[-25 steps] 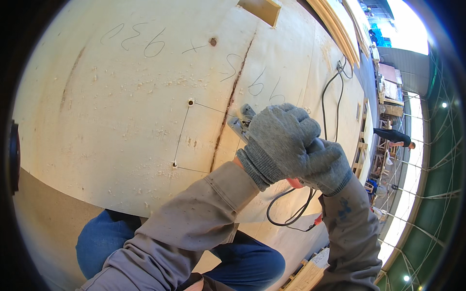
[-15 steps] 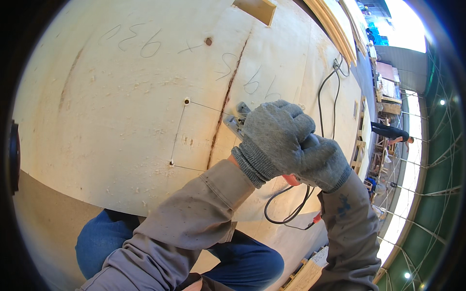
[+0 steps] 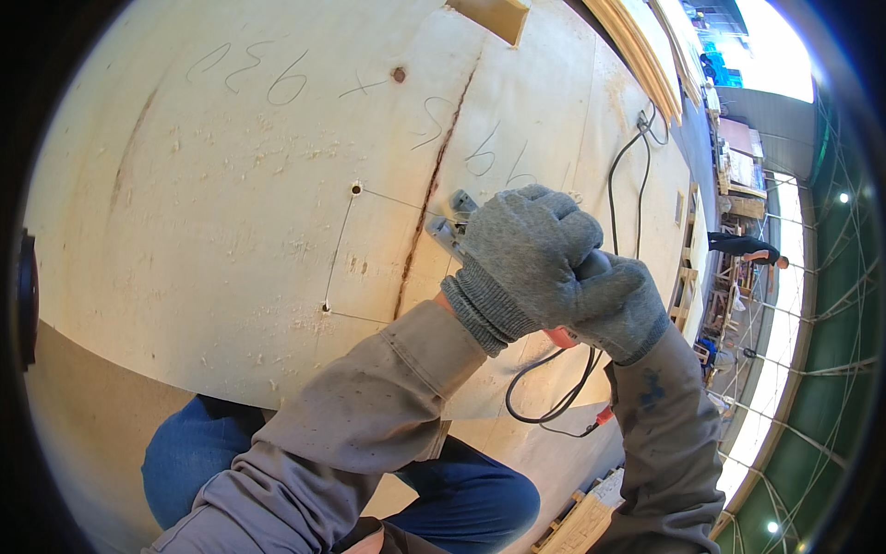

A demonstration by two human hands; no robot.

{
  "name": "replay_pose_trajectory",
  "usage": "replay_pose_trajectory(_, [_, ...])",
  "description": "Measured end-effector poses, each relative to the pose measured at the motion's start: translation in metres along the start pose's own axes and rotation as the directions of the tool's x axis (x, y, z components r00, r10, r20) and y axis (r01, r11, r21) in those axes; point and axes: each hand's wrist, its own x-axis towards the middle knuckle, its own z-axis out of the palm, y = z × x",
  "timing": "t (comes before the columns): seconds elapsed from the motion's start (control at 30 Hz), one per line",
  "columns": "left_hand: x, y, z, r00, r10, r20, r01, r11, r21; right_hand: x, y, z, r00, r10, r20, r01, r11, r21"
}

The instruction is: The person drills pilot holes into a large sheet of plywood and then uses a jigsaw to cut out a rectangular section along marked lines.

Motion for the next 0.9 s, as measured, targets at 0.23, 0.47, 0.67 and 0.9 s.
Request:
replay_pose_trajectory(0.23, [0.000, 0.000, 0.002, 1.000, -0.009, 0.013, 0.009, 1.000, 0.012, -0.001, -0.009, -0.003, 0.992, -0.125, -0.031, 0.111, 0.953, -0.283])
replay_pose_trajectory(0.47, [0.000, -0.001, 0.000, 1.000, -0.013, 0.018, 0.013, 1.000, 0.008, 0.003, -0.026, -0.004, 0.997, -0.073, 0.026, 0.077, 0.963, -0.258])
replay_pose_trajectory(0.67, [0.004, 0.005, -0.010, 0.979, -0.099, 0.180, 0.101, 0.995, -0.003, 0.003, -0.029, -0.007, 0.989, -0.141, 0.046, 0.148, 0.905, -0.399])
replay_pose_trajectory(0.9, [0.003, 0.005, -0.011, 0.975, -0.112, 0.191, 0.112, 0.994, 0.011, 0.004, -0.036, -0.005, 0.993, -0.114, 0.038, 0.120, 0.970, -0.213])
